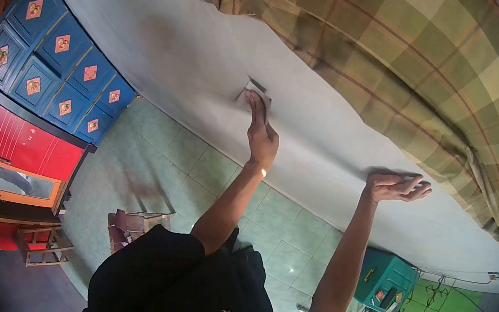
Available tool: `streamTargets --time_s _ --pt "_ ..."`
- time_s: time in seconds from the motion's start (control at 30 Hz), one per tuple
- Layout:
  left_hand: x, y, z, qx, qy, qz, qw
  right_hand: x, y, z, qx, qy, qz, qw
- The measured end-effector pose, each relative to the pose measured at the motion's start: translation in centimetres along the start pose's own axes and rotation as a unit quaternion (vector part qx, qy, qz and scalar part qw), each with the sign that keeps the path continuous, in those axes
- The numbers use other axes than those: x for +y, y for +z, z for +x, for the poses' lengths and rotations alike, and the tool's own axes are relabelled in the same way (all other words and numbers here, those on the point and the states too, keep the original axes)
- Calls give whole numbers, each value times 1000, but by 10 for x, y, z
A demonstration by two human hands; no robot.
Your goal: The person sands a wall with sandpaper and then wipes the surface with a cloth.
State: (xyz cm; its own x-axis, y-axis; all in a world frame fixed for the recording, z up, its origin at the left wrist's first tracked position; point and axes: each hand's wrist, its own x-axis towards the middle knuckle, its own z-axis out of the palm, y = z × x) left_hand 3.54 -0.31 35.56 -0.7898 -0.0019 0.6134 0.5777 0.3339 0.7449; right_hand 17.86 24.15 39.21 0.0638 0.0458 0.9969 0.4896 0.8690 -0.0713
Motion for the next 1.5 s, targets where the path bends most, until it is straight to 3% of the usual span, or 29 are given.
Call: streamTargets --time_s 0.17,0.23,0.37,0.43,0.57,0.6,0.77,0.83,0.87,0.9,0.97,1.03,1.07,1.1,1.13,1.2,1.23,1.27,1.4,1.47,1.5 --pt "-96 41 -81 58 -35 -23 997 1 0 0 -8 -1 -6 1000" --pt "-116 41 -106 -21 -263 -60 963 -1 -1 -1 -8 2 -7 1000" --pt "-98 34 -87 -40 -305 -83 948 1 2 -1 -7 -3 -6 1000" --pt "-53 26 -58 -7 -245 -97 965 1 1 -3 -6 0 -7 1000" --pt "-45 35 -59 -53 -309 -136 940 1 0 -2 -8 5 -2 1000" --pt "-43 34 -60 -40 -255 -95 961 2 0 -3 -6 5 0 1000" --pt "-94 33 -75 -73 -342 -33 936 2 -1 -2 -3 -3 1 1000" --pt "-55 2 -48 -103 -447 -190 868 -4 -3 -3 -14 13 -9 1000" --pt "-96 16 -64 -78 -401 -221 886 -11 -5 -8 -22 108 -18 994" --pt "-94 11 -60 -79 -402 -222 885 -15 -6 -12 -27 201 -25 979" --pt "-89 -5 -51 -131 -469 -241 839 -13 -9 -34 -36 229 -52 971" --pt "-105 -3 -57 -139 -464 -252 838 -15 -6 -63 9 465 -89 881" --pt "-113 -2 -60 -147 -445 -273 840 -3 -3 -93 -25 520 -150 840" --pt "-117 -3 -64 -158 -426 -293 841 -8 -2 -95 11 625 -118 771" --pt "-117 -5 -64 -146 -437 -310 831 -17 -3 -96 50 718 -83 689" --pt "-115 -5 -63 -145 -446 -316 825 -18 -10 -82 207 856 145 452" --pt "-108 -6 -60 -136 -456 -319 820 -18 -8 -71 217 878 205 374" --pt "-100 -6 -59 -129 -460 -315 820 -16 -4 -60 203 887 241 338" --pt "-104 6 -66 -133 -462 -289 828 -15 2 -33 140 870 297 368" --pt "-129 22 -77 -88 -536 -322 775 -12 5 -30 132 860 302 389" --pt "-145 30 -84 -93 -535 -321 776 -11 6 -28 128 857 301 397"
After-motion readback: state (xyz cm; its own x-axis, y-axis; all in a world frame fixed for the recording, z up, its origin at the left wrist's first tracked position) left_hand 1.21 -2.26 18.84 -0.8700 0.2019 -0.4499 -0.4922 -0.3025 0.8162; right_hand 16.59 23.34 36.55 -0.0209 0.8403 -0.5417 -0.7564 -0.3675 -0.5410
